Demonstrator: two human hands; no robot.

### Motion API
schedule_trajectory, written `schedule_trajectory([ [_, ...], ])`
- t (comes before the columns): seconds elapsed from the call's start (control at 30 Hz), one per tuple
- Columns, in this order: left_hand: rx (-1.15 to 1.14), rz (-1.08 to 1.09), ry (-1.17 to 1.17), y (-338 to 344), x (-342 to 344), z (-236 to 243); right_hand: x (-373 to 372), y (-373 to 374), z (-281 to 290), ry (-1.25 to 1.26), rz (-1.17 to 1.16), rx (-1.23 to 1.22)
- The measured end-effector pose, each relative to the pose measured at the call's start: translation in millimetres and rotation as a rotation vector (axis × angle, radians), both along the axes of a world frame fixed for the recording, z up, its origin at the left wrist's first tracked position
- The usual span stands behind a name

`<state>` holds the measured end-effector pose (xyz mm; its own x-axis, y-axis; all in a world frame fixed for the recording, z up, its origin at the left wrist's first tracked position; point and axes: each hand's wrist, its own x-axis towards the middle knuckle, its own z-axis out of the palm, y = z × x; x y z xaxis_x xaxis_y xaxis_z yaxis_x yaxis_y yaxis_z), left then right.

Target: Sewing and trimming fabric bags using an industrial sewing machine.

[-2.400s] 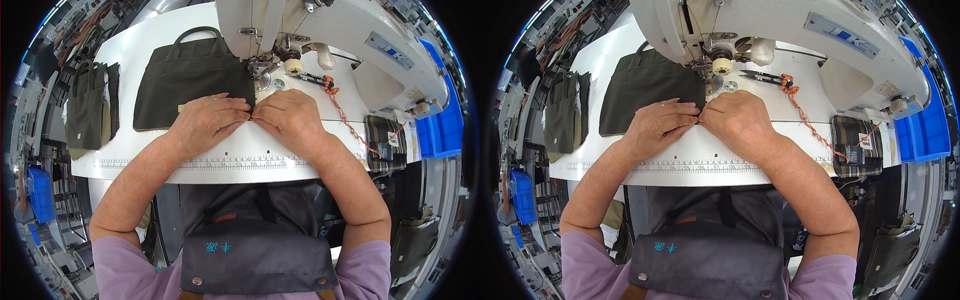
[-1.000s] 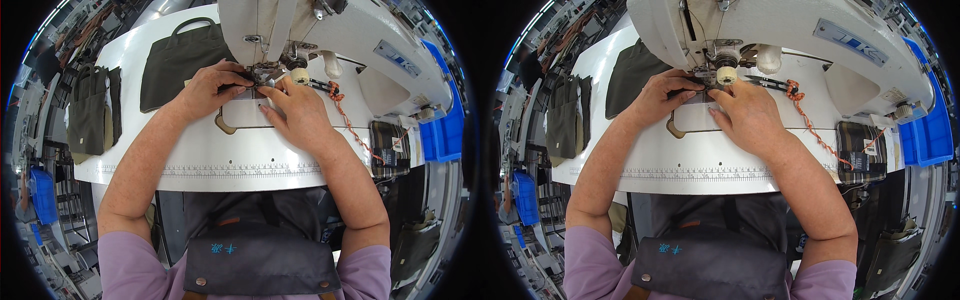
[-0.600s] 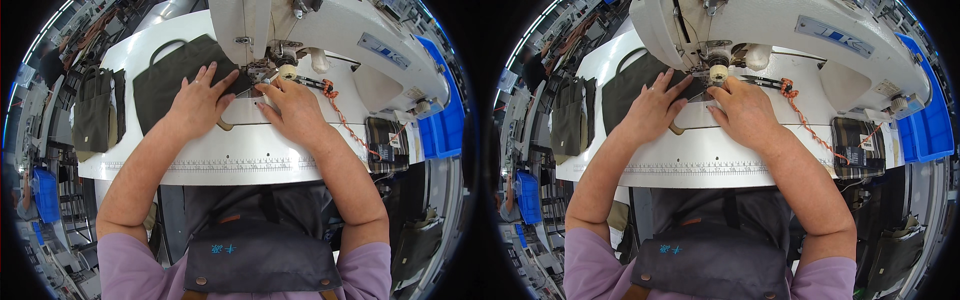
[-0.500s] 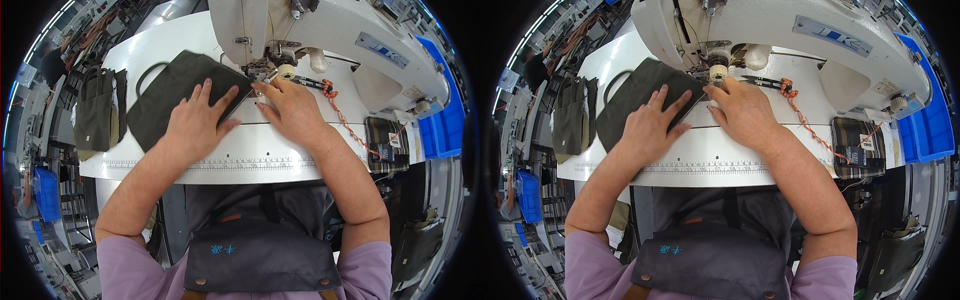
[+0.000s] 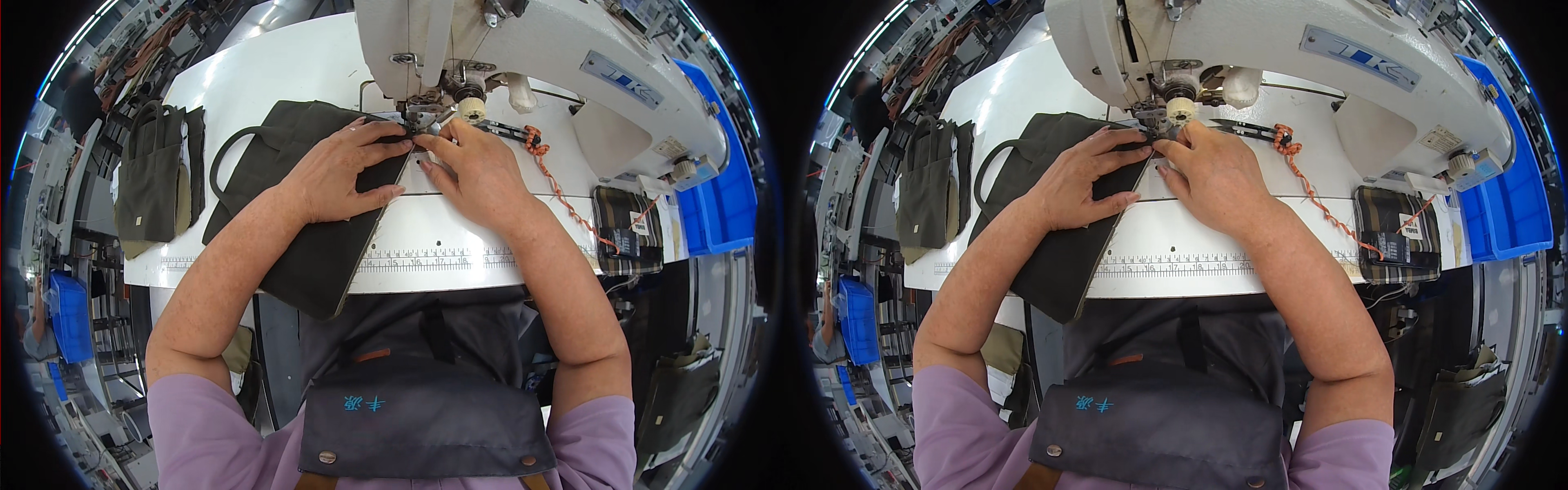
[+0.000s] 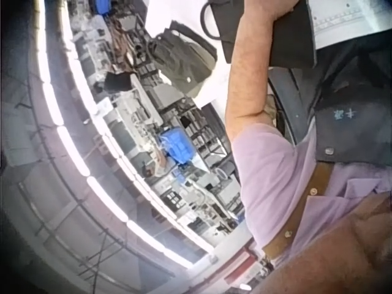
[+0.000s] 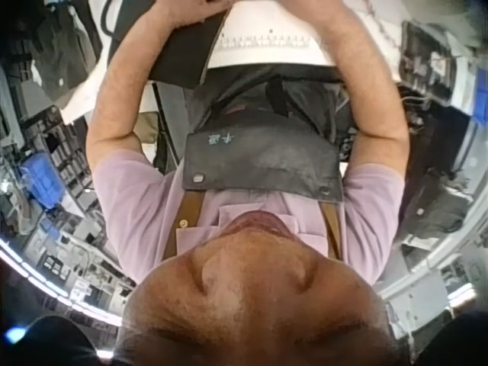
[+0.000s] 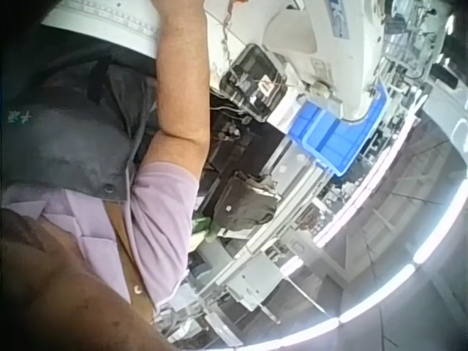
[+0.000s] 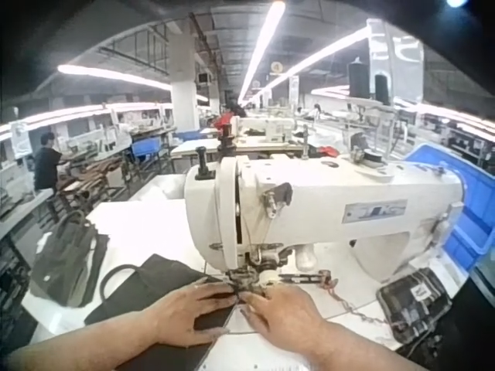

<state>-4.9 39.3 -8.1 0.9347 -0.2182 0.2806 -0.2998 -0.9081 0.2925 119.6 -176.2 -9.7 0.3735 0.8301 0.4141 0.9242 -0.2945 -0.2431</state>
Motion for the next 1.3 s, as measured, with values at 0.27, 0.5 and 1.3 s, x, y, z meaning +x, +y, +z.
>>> schedule_trajectory([
  [0.27, -0.035, 0.033, 0.047, -7.1, 2.6, 1.1, 1.4, -0.1, 1.2, 0.01, -0.007, 0.002],
  [0.5, -0.001, 0.116, 0.024, -17.3, 1.1, -5.9, 1.0, -2.6, 1.3, 0.031, -0.009, 0.015],
  [1.3, 0.064, 0.337, 0.078, -65.9, -25.0, -9.8, -52.8, -55.0, 7.6, -0.112, 0.149, 0.464],
])
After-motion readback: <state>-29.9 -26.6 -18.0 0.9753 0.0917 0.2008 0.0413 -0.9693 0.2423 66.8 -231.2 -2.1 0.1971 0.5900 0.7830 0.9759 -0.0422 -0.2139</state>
